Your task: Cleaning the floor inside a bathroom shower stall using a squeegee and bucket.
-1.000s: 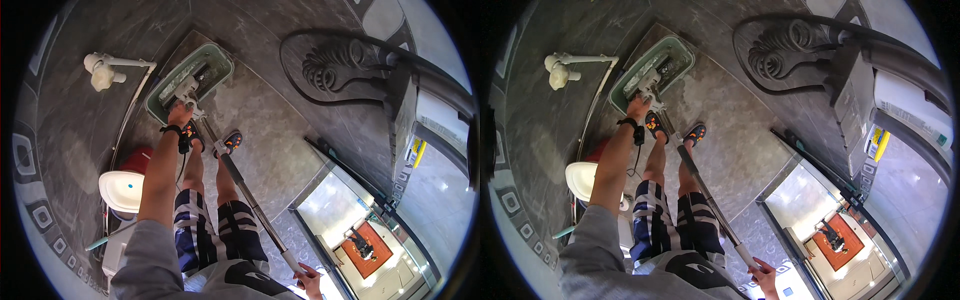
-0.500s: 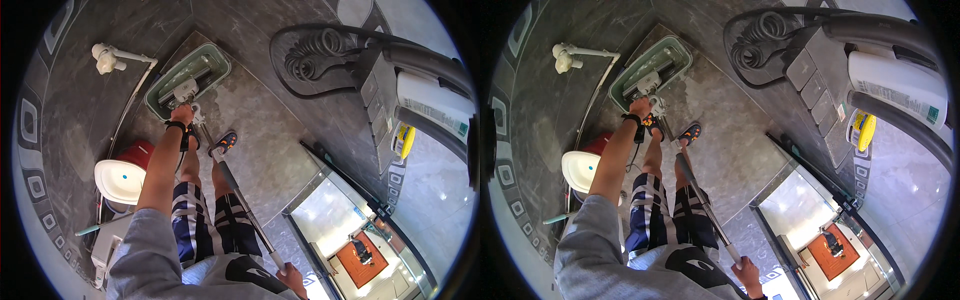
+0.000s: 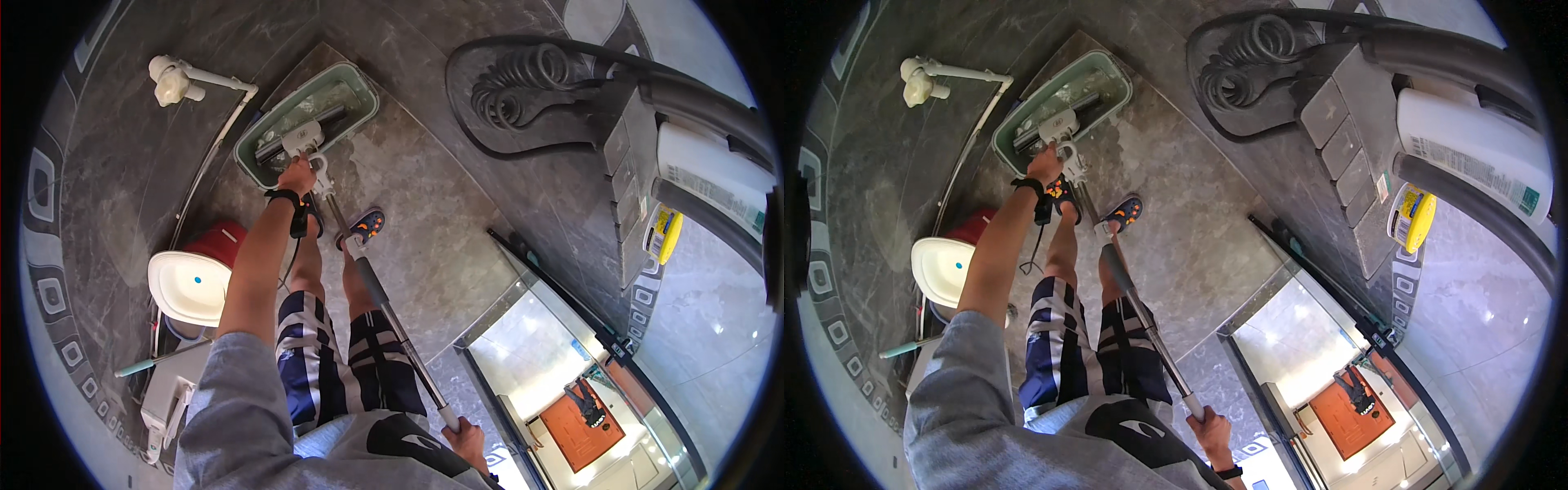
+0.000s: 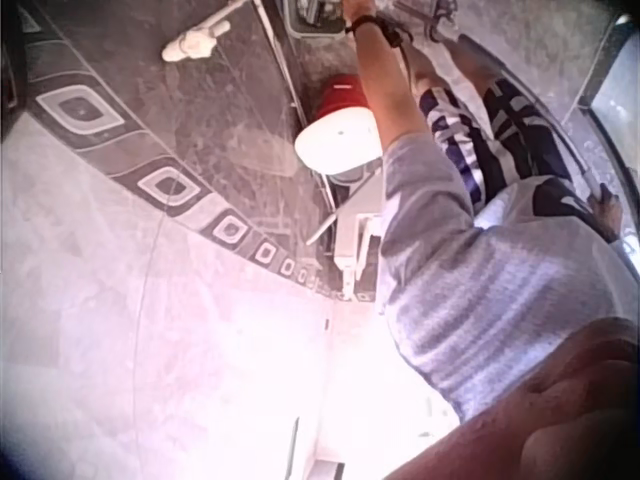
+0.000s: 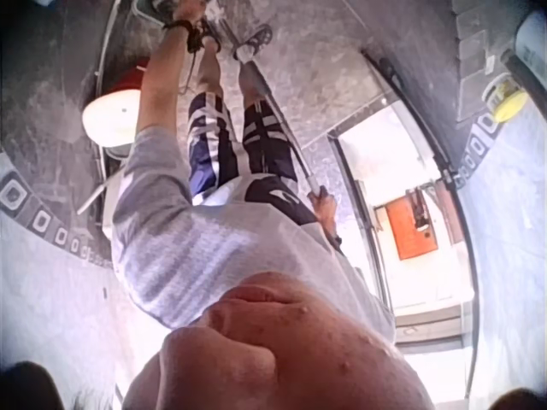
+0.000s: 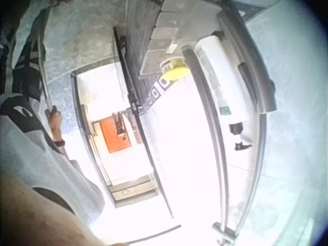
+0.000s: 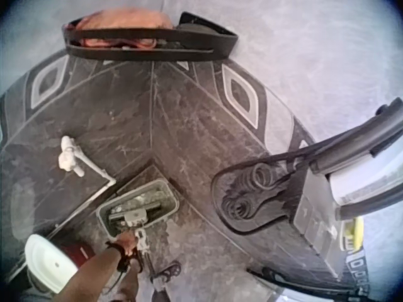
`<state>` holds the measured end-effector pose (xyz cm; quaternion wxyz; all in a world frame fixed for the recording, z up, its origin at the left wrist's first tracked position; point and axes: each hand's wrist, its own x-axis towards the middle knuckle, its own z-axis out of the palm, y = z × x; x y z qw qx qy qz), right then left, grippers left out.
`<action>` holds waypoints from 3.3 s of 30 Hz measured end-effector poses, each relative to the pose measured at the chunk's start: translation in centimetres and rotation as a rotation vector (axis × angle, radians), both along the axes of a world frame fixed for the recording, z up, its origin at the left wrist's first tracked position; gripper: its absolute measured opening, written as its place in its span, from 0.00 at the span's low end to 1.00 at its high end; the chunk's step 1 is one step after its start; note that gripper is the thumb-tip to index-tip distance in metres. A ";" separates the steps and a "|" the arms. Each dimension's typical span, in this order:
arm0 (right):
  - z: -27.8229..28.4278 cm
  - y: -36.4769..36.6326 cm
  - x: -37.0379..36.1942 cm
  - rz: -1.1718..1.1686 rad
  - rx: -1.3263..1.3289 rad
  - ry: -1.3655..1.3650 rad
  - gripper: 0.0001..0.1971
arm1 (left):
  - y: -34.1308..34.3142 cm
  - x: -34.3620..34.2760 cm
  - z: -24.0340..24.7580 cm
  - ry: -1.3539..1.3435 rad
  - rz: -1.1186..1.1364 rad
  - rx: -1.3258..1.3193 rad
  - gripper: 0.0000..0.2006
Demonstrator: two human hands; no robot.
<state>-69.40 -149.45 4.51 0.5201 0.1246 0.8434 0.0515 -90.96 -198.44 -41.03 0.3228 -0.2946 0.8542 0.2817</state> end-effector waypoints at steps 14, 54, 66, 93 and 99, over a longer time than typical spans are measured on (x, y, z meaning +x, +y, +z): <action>-0.8 -0.1 0.5 0.016 -0.020 0.026 0.17 | 2.0 0.5 -2.9 0.035 -0.043 -0.057 0.38; -3.4 -0.6 -3.1 -0.074 0.108 -0.080 0.11 | 0.9 1.7 -23.5 0.000 0.181 0.245 0.39; -0.1 1.2 -3.4 0.010 -0.041 -0.135 0.24 | 2.0 -1.3 -25.1 -0.179 0.170 0.126 0.42; 7.2 -10.8 -13.1 -0.031 0.075 -0.286 0.16 | -2.1 -3.4 -14.2 -0.081 0.321 -0.117 0.40; 6.7 -12.4 -14.2 -0.008 0.129 -0.313 0.16 | -2.2 -3.8 -11.6 -0.145 0.255 -0.051 0.45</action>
